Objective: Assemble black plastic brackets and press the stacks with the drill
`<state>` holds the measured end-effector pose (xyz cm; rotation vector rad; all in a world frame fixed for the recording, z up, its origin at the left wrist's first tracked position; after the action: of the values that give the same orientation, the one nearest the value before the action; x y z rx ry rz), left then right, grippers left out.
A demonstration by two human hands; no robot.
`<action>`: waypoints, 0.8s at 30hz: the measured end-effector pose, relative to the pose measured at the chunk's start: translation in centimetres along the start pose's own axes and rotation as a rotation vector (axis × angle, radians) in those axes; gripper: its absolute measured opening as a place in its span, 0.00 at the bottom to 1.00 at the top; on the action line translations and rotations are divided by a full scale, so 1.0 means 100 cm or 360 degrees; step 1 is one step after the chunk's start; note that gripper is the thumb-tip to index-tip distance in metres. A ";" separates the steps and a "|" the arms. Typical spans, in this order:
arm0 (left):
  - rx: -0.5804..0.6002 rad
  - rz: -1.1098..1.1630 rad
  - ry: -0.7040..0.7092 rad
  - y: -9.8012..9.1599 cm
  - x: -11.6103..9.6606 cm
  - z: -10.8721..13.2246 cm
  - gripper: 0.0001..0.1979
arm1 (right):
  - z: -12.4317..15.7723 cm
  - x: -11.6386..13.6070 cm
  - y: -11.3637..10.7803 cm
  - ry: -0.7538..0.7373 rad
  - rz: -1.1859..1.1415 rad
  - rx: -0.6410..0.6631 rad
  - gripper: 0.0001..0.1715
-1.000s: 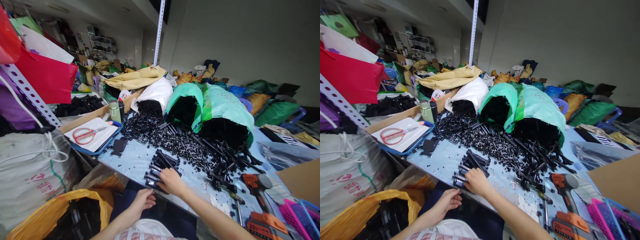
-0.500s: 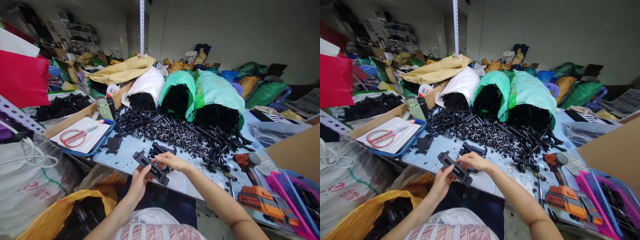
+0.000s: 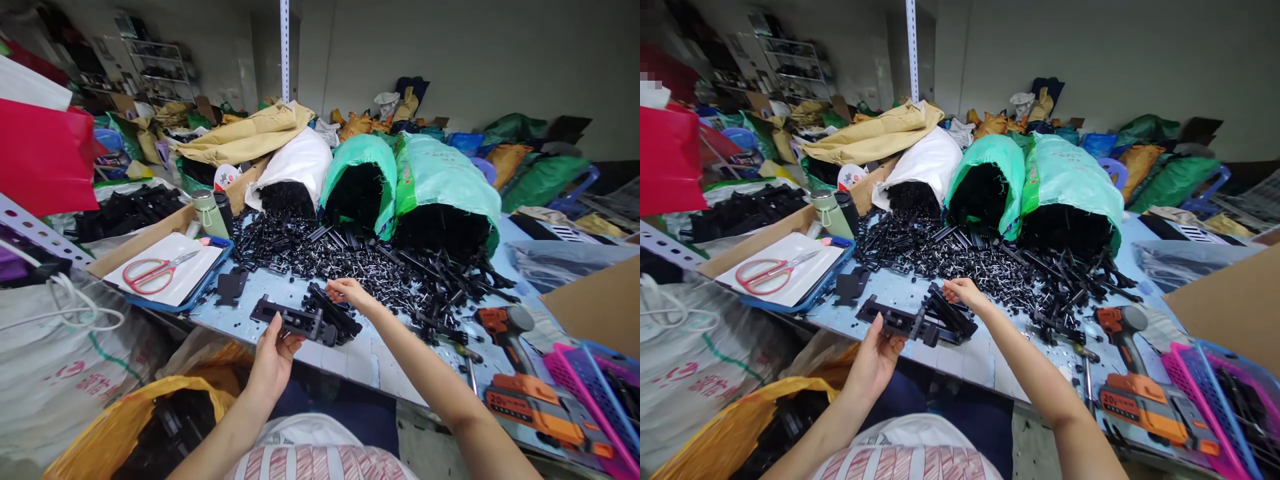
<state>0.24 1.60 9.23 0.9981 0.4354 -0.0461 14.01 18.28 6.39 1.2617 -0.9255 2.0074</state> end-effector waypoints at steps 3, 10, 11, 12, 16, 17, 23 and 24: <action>0.0060 -0.0042 0.0098 0.005 -0.006 0.003 0.15 | -0.004 -0.003 0.001 -0.0018 0.0124 -0.0009 0.25; 0.0011 -0.0217 0.0189 -0.008 0.000 -0.001 0.14 | -0.019 -0.012 -0.012 -0.0068 0.0410 -0.0130 0.27; -0.0031 -0.0262 0.0148 -0.015 0.009 -0.003 0.14 | -0.023 -0.013 -0.015 -0.0071 0.0515 -0.0147 0.27; -0.0074 -0.0294 0.0080 -0.024 0.020 -0.006 0.14 | -0.026 -0.016 -0.015 -0.0057 0.0648 -0.0134 0.29; -0.0198 -0.0246 -0.0221 -0.054 0.072 -0.018 0.16 | -0.039 -0.038 -0.003 0.0092 0.1097 0.0169 0.39; -0.0219 -0.0230 -0.0238 -0.058 0.081 -0.020 0.17 | -0.040 -0.043 0.001 0.0112 0.1114 0.0262 0.41; -0.0289 -0.0382 -0.0050 -0.063 0.087 -0.025 0.19 | -0.026 -0.051 0.001 0.0142 0.1077 0.0570 0.48; -0.0327 -0.0398 -0.0005 -0.064 0.086 -0.024 0.20 | -0.022 -0.050 0.000 0.0145 0.1064 0.0586 0.47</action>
<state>5.75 1.48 -0.21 0.7376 0.5488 -0.2235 14.81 19.51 1.09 1.1156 -1.0607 2.8376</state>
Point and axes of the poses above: each hand's wrist, its own z-axis away from the middle knuckle, its own y-axis out of the palm, x = y × z, the point moved 7 cm from there along -z, towards the middle knuckle, and after that the axes turned 14 degrees about z, right-handed, at the moved point
